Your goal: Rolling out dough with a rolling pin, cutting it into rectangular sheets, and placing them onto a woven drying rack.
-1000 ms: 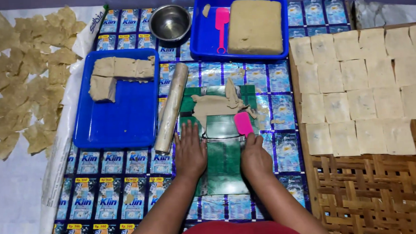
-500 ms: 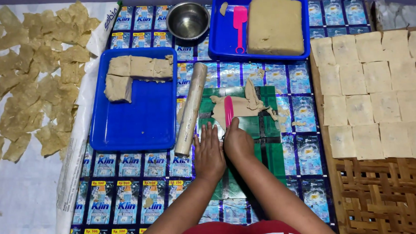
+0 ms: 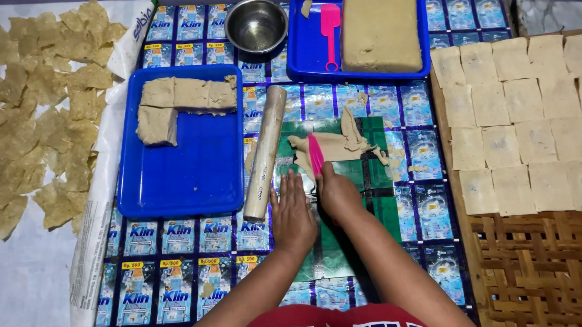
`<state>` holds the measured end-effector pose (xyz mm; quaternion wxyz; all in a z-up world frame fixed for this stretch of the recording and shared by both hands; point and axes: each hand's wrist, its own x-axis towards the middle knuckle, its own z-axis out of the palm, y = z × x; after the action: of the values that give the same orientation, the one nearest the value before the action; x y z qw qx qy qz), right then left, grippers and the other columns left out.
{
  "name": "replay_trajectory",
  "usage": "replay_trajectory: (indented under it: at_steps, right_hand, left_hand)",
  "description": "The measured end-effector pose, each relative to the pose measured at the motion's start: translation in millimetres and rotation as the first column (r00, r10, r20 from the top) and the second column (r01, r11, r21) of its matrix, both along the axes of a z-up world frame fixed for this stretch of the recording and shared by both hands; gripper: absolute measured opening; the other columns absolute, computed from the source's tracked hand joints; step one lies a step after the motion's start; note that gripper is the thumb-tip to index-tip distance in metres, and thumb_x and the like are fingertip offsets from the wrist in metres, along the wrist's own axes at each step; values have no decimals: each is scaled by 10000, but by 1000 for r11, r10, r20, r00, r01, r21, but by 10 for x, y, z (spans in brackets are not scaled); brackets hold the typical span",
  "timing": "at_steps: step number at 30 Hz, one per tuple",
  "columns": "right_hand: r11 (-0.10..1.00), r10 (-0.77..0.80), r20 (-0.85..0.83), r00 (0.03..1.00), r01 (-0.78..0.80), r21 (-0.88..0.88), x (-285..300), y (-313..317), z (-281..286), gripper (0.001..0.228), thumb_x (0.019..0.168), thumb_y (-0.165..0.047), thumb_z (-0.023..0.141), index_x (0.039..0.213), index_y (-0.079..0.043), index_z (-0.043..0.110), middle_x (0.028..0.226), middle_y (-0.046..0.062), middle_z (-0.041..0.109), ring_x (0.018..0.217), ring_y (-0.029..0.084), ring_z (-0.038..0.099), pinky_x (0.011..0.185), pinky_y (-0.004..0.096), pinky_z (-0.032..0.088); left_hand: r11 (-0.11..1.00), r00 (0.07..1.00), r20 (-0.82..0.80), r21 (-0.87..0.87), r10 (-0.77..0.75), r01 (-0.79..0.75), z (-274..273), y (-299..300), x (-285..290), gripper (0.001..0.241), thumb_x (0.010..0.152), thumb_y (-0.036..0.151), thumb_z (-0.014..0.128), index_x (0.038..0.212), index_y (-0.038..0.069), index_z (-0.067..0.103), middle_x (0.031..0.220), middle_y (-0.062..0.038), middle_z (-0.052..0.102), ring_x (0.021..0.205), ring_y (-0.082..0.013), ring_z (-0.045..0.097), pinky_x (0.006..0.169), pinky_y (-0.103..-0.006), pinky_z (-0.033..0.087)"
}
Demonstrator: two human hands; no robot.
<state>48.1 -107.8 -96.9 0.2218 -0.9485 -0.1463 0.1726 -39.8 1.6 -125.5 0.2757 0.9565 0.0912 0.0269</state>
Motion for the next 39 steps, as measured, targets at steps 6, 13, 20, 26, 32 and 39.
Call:
replay_trajectory:
  at_steps: [6,13,20,26,32,39]
  right_hand:
    - [976,171,-111,979,-184,-118,-68,-520,290,266,1053,-402,383,1173,-201,509,993,282,725,1029,534,671,874,634,524]
    - [993,-91,-157,983,101,60,199,-955,477,260,1040,-307,455,1208,-165,593,963,286,745,1087,538,648,919,650,511]
    - [951,-301,14,953,301,-64,962,-1284,-31,277,1056,-435,501,1173,-261,682,1044,142,753,1125,411,681,950,552,545]
    - [991,-102,-50,994,106,86,1306,-1187,154,278,1027,-350,561,1199,-220,736,1106,209,751,1165,477,641,1011,583,503]
    - [991,28,-42,999,-22,132,1196,-1070,592,284,994,-317,601,1208,-217,759,1164,208,747,1188,507,617,1041,610,484]
    - [945,321,329,888,-278,-171,949,-1203,528,274,984,-341,594,1198,-411,749,920,62,680,902,359,702,834,493,567]
  left_hand:
    - [999,979,202,-10,35,-34,-36,73,341,961,904,252,732,1606,-54,151,1665,-290,198,1552,-432,181,1250,-508,176]
    - [991,961,242,69,-132,118,-51,275,786,684,769,253,839,1385,168,554,1310,-77,571,1292,-333,540,1084,-456,451]
    - [915,940,287,-398,185,-59,90,271,801,386,886,70,706,1253,185,665,1127,-44,638,1046,-266,667,915,-352,541]
    - [839,874,476,-512,99,185,416,93,1162,311,962,79,686,1262,159,705,1169,-64,647,1101,-294,680,952,-379,561]
    - [928,844,391,91,-367,362,99,100,1264,173,924,273,694,1093,282,733,1175,-19,512,1163,-281,542,964,-407,478]
    - [972,828,544,-89,-135,217,169,368,1270,172,888,152,611,926,292,704,934,55,638,1000,-233,656,907,-412,514]
